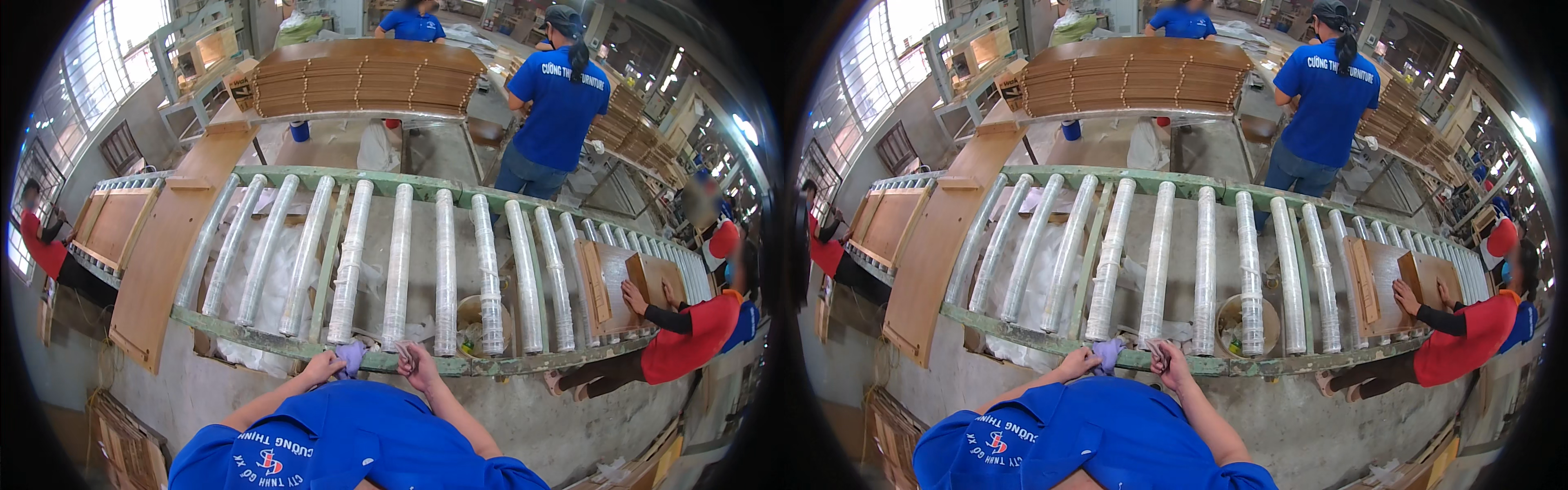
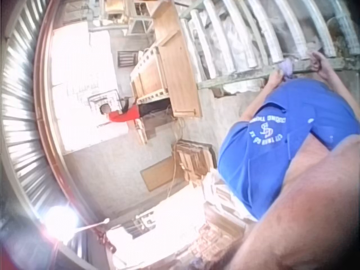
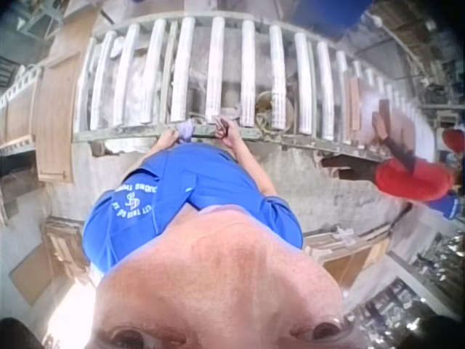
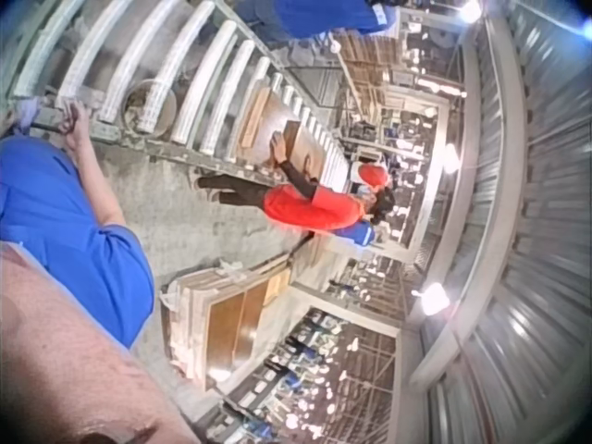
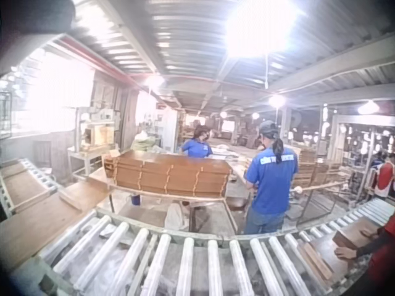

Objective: The person wipes the surface of a large wooden panel on a roller conveyor with a cloth, then flips the panel to wipe the other side. They continue wiping additional panels and remove protective paper from a stack of finished panels.

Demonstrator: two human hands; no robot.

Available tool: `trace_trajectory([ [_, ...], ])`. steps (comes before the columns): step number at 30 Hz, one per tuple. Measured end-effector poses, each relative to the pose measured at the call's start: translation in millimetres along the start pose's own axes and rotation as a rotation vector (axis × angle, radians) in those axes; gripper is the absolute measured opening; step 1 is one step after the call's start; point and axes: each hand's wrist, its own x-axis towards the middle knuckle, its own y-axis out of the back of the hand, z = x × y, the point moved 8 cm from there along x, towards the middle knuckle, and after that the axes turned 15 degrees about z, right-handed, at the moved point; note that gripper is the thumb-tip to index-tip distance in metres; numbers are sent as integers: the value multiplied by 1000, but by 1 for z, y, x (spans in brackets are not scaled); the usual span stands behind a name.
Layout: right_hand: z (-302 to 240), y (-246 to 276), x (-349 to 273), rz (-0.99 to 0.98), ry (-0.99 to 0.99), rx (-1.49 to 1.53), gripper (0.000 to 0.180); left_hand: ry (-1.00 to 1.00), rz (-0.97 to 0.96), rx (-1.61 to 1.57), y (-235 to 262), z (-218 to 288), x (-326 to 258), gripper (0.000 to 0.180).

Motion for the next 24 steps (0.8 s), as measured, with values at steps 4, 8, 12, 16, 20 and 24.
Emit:
trace_trajectory([
  [4, 0, -2, 2, -17, -23, 26, 23, -128, -101, -1, 1, 7, -2, 29],
  [8, 2, -5, 2, -1, -33, 20, 23, -45, -149, -105, -2, -2, -4, 26],
  [12, 1, 3, 3, 15, -42, 33, 22, -228, -153, 39, -8, 14, -1, 25],
  [16, 3, 2, 4, 6, -57, 28, 20, -122, -92, 73, -6, 4, 0, 24],
  [20, 2, 2, 4, -18, -64, 19, 19, -165, 37, 246, -4, 14, 4, 24],
  [24, 1, -3, 5, -34, -65, 23, 18, -220, 23, 56, -4, 26, -2, 23],
])
